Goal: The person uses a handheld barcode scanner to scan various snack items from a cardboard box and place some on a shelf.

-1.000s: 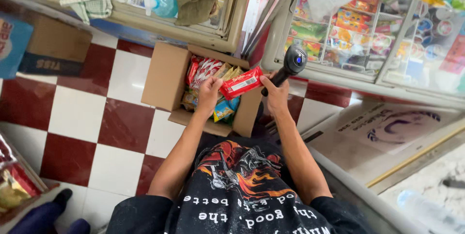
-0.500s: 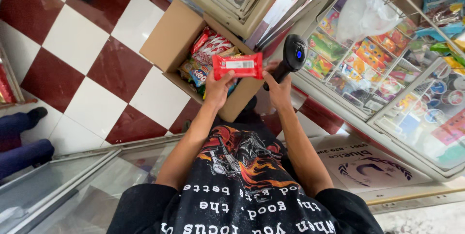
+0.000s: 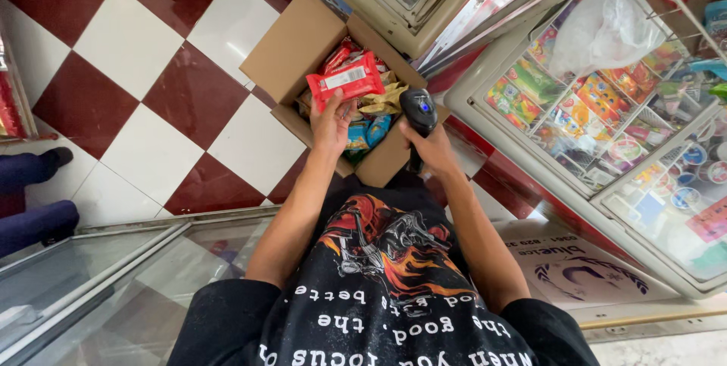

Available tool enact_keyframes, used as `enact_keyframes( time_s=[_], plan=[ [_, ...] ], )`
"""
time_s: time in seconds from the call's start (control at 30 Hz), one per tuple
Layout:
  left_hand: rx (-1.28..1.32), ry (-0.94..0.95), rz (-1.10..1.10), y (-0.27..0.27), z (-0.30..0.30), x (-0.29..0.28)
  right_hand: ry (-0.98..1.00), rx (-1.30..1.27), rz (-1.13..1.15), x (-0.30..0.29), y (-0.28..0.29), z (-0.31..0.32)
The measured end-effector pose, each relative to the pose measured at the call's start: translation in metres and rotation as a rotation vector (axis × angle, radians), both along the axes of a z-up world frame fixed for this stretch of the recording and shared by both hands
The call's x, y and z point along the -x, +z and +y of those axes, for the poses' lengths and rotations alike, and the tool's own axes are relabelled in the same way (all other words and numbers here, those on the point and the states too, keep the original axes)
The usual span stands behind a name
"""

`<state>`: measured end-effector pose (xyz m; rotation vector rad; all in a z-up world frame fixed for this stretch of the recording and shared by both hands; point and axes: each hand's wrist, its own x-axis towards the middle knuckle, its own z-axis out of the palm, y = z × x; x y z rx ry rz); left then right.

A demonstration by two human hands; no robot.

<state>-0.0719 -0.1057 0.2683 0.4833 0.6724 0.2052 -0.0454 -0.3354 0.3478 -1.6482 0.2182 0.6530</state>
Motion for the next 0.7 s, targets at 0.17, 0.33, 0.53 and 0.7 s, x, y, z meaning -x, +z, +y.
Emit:
enact_keyframes(
  time_s=[0.17, 0.33, 0.53, 0.7],
  plan=[
    [-0.113, -0.04, -0.078, -0.005, -0.008, 0.001, 0.142, 0.081, -0.176, 0.025, 0.025, 0.006],
    [-0.164, -0.023, -0.087, 0.005, -0.028, -0.007, 0.214, 0.094, -0.177, 0.023, 0.045, 0.007],
    [-0.183, 0.059, -0.104, 0.019, -0.072, -0.016, 0.346, 0.067, -0.217, 0.001, 0.057, -0.02],
    [-0.214, 0.111, -0.11, 0.022, -0.108, -0.03, 0.41, 0.007, -0.225, -0.033, 0.057, -0.052]
  ],
)
